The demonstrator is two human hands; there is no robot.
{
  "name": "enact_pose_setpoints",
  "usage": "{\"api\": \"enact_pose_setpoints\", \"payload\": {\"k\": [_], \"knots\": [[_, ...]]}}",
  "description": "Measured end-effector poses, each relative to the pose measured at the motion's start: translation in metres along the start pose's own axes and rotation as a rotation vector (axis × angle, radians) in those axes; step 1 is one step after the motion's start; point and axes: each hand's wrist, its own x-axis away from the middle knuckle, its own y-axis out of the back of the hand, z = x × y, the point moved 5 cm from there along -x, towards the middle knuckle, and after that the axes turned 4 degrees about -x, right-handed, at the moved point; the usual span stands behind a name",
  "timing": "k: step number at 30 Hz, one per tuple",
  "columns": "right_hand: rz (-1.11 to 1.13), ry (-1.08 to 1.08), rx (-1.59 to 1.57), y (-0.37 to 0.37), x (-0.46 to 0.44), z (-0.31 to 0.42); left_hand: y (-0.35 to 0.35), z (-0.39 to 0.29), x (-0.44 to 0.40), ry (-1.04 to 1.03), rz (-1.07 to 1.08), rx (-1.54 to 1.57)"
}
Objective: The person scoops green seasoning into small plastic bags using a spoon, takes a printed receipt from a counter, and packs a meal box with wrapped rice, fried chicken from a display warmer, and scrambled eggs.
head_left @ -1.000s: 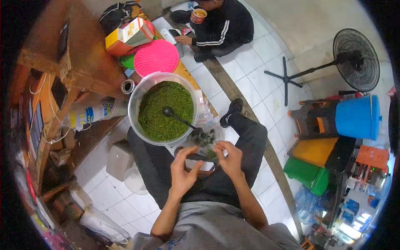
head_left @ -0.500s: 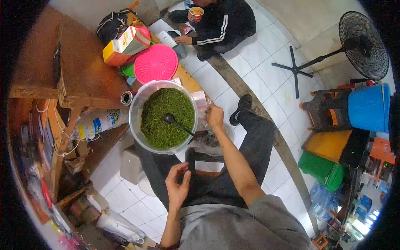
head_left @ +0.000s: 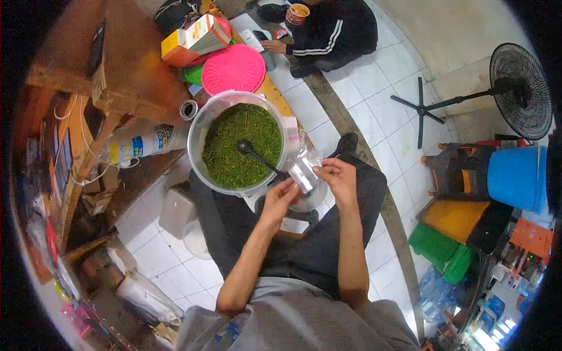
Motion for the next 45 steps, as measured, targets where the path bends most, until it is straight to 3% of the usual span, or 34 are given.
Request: {"api": "enact_pose_setpoints", "payload": {"k": [4, 8, 10, 16, 19, 22, 25, 27, 28, 30, 33, 38, 40, 45], "knots": [[-0.024, 0.062, 0.064, 0.005, 0.006, -0.007, 0.003, 0.003, -0.006, -0.052, 0.043, -0.068], [-0.036, 0.09, 0.108, 0.006, -0.011, -0.041, 0.012, 0.021, 0.0, -0.117, -0.086, -0.091], [-0.191, 0.3, 0.464, 0.004, -0.018, -0.034, 0.024, 0.031, 0.004, -0.1, -0.159, -0.072], [-0.138, 0.362, 0.709, -0.037, -0.102, -0.056, 0.052, 0.04, 0.018, -0.081, -0.159, -0.139], [-0.103, 0.51, 0.707, -0.052, -0.107, -0.048, 0.063, 0.032, 0.027, -0.08, -0.192, -0.113], [-0.21, 0.427, 0.632, -0.038, -0.085, -0.041, 0.074, 0.034, 0.032, -0.025, -0.246, -0.132], [-0.06, 0.232, 0.456, -0.032, -0.019, -0.026, 0.074, 0.034, 0.03, 0.037, -0.22, -0.215], [0.217, 0.178, 0.244, -0.044, 0.031, -0.022, 0.066, 0.032, 0.033, 0.016, -0.18, -0.218], [0.217, 0.166, 0.249, -0.047, 0.046, -0.015, 0.058, 0.027, 0.035, -0.02, -0.126, -0.231], [0.288, 0.364, 0.468, -0.061, 0.069, 0.004, 0.049, 0.02, 0.04, -0.036, -0.078, -0.202], [0.301, 0.323, 0.398, -0.065, 0.073, 0.0, 0.046, 0.01, 0.044, -0.086, 0.022, -0.137], [0.292, 0.362, 0.386, -0.066, 0.08, 0.006, 0.048, -0.005, 0.052, -0.106, 0.002, -0.198], [0.37, 0.569, 0.464, -0.07, 0.086, 0.019, 0.046, -0.012, 0.054, -0.116, -0.01, -0.217], [0.486, 0.352, 0.475, -0.069, 0.092, 0.028, 0.041, -0.019, 0.059, -0.173, -0.033, -0.356]]}}
